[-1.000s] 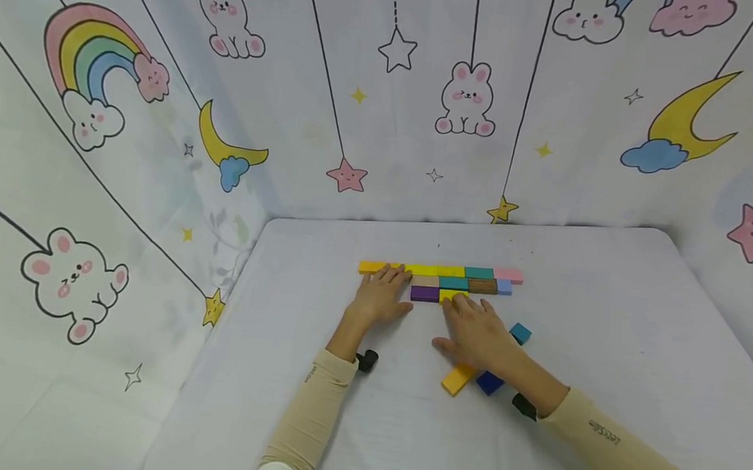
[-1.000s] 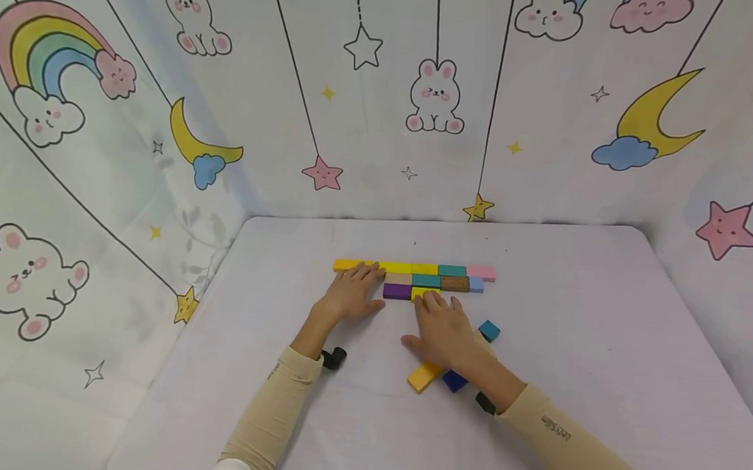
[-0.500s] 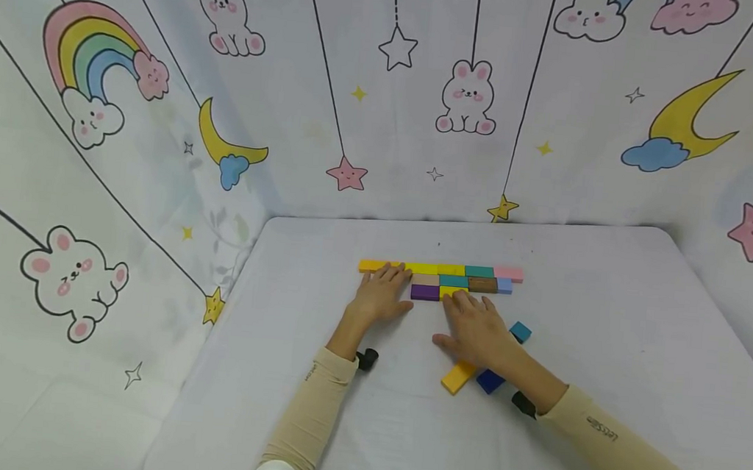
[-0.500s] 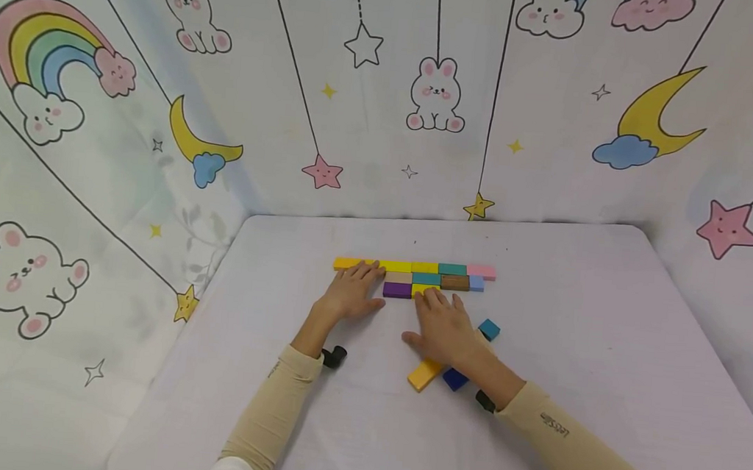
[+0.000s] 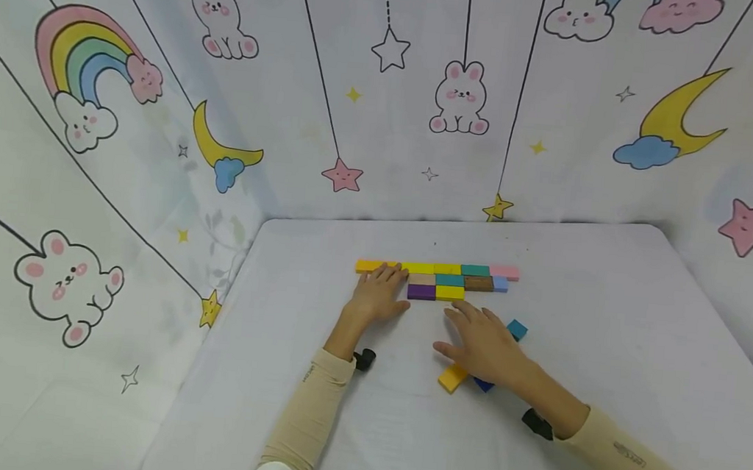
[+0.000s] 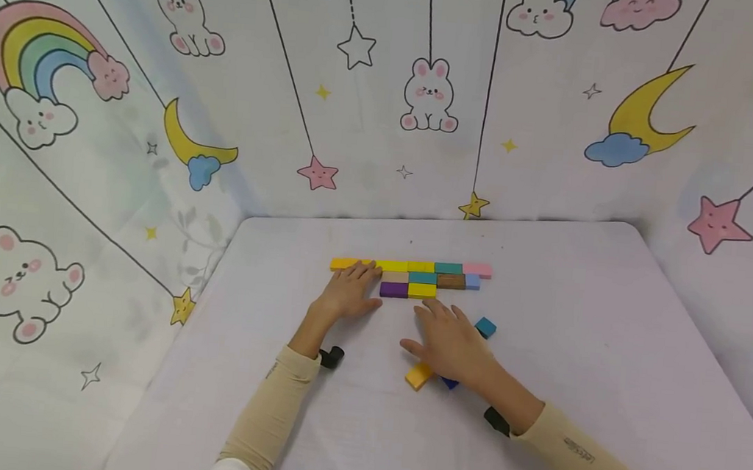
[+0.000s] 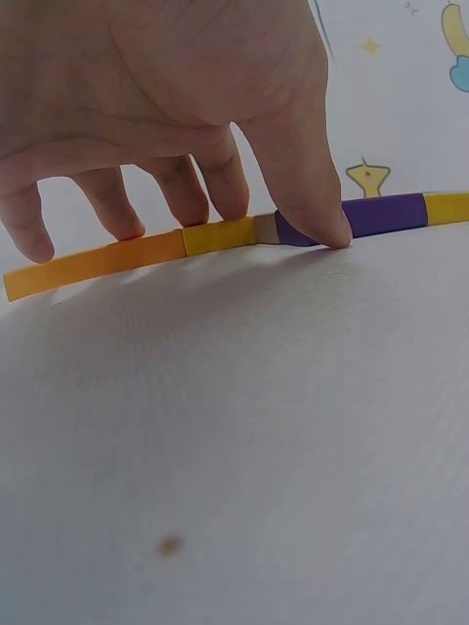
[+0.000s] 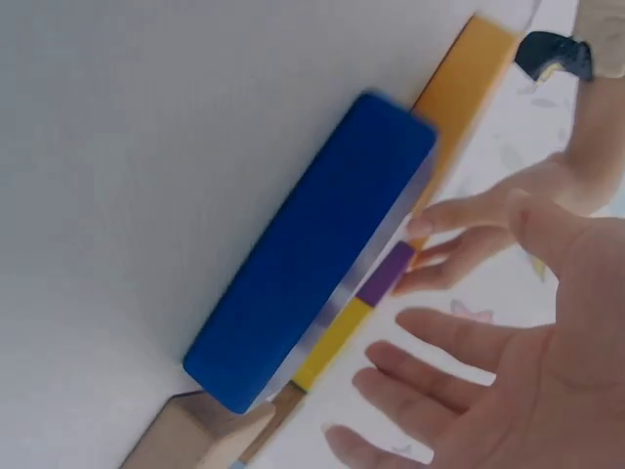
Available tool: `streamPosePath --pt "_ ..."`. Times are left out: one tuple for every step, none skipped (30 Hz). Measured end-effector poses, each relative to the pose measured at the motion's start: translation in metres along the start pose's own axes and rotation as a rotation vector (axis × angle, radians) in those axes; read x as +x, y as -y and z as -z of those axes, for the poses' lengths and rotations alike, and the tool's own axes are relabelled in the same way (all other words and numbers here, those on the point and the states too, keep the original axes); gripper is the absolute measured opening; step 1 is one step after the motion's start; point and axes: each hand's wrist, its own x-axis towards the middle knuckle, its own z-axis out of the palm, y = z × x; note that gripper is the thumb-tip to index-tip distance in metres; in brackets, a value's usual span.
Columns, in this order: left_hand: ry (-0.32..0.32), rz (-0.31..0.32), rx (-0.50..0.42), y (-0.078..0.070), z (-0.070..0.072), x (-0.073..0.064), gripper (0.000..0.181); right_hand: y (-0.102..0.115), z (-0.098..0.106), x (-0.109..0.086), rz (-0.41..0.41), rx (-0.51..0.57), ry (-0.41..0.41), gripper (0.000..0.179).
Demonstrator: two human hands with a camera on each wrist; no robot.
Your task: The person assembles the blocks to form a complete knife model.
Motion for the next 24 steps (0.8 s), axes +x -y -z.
streamPosePath --pt "0.000 0.000 -0.002 0.000 0.000 0.000 0.072 0.001 0.001 -0.004 0.009 0.010 0.005 0.076" --pt "0.000 -0.002 -0.002 0.000 0.000 0.000 0.073 0.002 0.002 -0.009 0.016 0.014 0.010 0.076" --pt "-0.001 -0.003 -0.006 0.000 0.000 0.000 0.073 0.003 0.003 -0.013 0.026 0.010 0.011 0.075" --pt "0.000 -0.003 -0.007 0.001 0.000 0.001 0.073 0.004 0.003 -0.016 0.037 0.007 0.009 0.075" --pt "-0.002 -0.003 -0.009 0.001 -0.001 0.001 0.073 0.004 0.004 -0.020 0.051 0.000 0.007 0.074" --pt "-0.002 -0.003 -0.010 0.001 -0.001 0.001 0.073 0.005 0.004 -0.024 0.065 0.003 0.001 0.074" --pt "-0.002 -0.002 -0.010 0.001 -0.001 0.001 0.073 0.006 0.005 -0.027 0.081 0.010 -0.003 0.073" --pt "-0.002 -0.003 -0.011 0.001 -0.001 0.001 0.073 0.007 0.005 -0.031 0.094 0.015 -0.008 0.072" --pt "-0.003 -0.003 -0.014 0.001 -0.002 0.001 0.073 0.007 0.005 -0.034 0.107 0.026 -0.017 0.071" --pt "-0.003 -0.003 -0.013 0.001 -0.002 0.001 0.073 0.008 0.005 -0.037 0.119 0.038 -0.024 0.069" --pt "-0.005 -0.004 -0.014 0.001 -0.002 0.000 0.073 0.009 0.004 -0.040 0.125 0.050 -0.027 0.068" --pt "-0.003 -0.005 -0.016 0.001 -0.002 0.000 0.073 0.009 0.004 -0.044 0.129 0.059 -0.029 0.067" --pt "-0.004 -0.007 -0.018 0.001 -0.002 0.000 0.073 0.010 0.004 -0.047 0.131 0.066 -0.030 0.067" --pt "-0.004 -0.009 -0.019 0.001 -0.001 0.000 0.073 0.011 0.004 -0.050 0.130 0.072 -0.030 0.066" --pt "-0.002 -0.010 -0.018 0.001 -0.001 0.000 0.073 0.011 0.003 -0.052 0.130 0.074 -0.027 0.066" --pt "0.000 -0.011 -0.017 0.001 -0.001 0.000 0.072 0.012 0.003 -0.055 0.128 0.077 -0.019 0.065" --pt "0.002 -0.012 -0.017 0.001 -0.001 0.000 0.072 0.012 0.003 -0.057 0.127 0.081 -0.008 0.065" --pt "0.003 -0.012 -0.016 0.001 -0.001 0.000 0.072 0.012 0.003 -0.060 0.132 0.087 0.004 0.064" --pt "0.003 -0.011 -0.017 0.001 0.000 0.000 0.072 0.013 0.003 -0.062 0.141 0.096 0.016 0.062" --pt "0.004 -0.011 -0.014 0.001 0.000 0.000 0.072 0.013 0.004 -0.065 0.149 0.107 0.033 0.061" --pt "0.004 -0.011 -0.012 0.001 0.000 0.000 0.072 0.012 0.004 -0.067 0.158 0.114 0.049 0.059" --pt "0.003 -0.010 -0.010 0.001 0.000 0.000 0.072 0.012 0.003 -0.070 0.167 0.121 0.063 0.057" --pt "0.001 -0.011 -0.008 0.001 0.000 0.000 0.072 0.011 0.003 -0.072 0.179 0.126 0.073 0.056" --pt "0.000 -0.011 -0.008 0.001 0.000 -0.001 0.072 0.010 0.002 -0.074 0.187 0.127 0.079 0.055"
